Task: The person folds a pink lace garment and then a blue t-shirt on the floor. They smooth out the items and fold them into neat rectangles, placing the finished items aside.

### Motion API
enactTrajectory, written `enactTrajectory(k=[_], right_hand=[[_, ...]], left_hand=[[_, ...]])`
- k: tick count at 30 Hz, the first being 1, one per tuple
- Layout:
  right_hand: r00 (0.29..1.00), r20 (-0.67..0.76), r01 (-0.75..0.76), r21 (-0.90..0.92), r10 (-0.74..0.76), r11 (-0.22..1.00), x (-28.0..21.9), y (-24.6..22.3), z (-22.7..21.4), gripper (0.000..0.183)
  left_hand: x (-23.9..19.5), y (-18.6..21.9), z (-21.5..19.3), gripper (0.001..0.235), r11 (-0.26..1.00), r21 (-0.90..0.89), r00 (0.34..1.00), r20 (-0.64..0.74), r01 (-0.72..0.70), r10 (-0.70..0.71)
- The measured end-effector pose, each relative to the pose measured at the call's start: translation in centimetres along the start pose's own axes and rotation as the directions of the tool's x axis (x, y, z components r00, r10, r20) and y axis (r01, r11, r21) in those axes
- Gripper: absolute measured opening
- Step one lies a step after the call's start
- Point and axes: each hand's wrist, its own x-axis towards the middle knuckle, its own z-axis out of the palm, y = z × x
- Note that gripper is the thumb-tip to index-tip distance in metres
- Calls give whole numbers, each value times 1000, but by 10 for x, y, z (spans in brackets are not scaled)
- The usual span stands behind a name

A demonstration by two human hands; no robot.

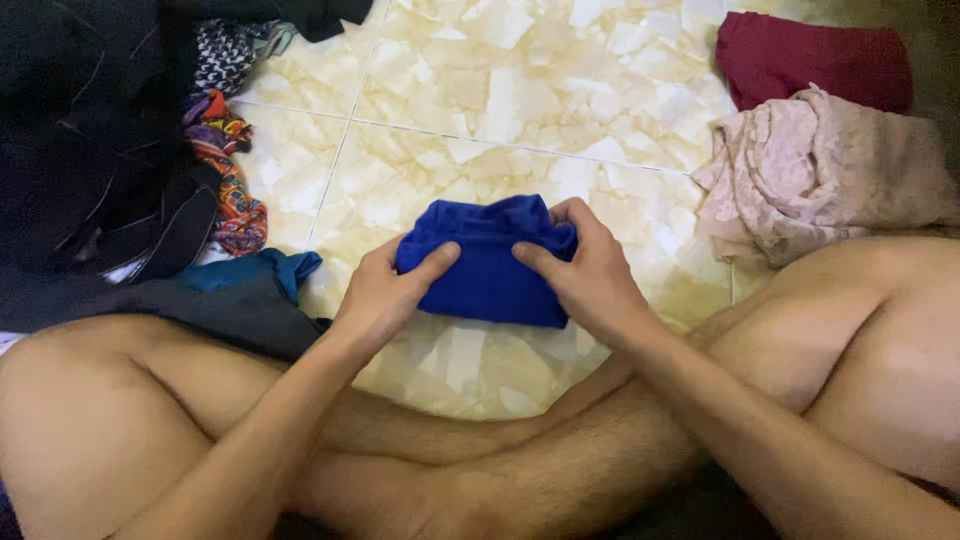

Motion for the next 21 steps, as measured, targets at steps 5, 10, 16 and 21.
enactTrajectory(k=[5,10,16,21], right_hand=[[754,49,622,-376,-655,687,-31,-9,18,34],[987,15,158,-247,-159,956,-34,-29,9,37],[965,-64,-261,-182,253,948,-16,-16,2,52],[935,-55,-353,-278,352,893,6,24,14,65]], left_hand=[[22,-28,4,49,997,-20,990,-126,-72,68],[-4,-5,-8,46,996,74,994,-93,-57,63],[11,0,-3,49,985,130,992,-40,-116,122],[31,-10,10,55,973,184,990,-18,-137,142]])
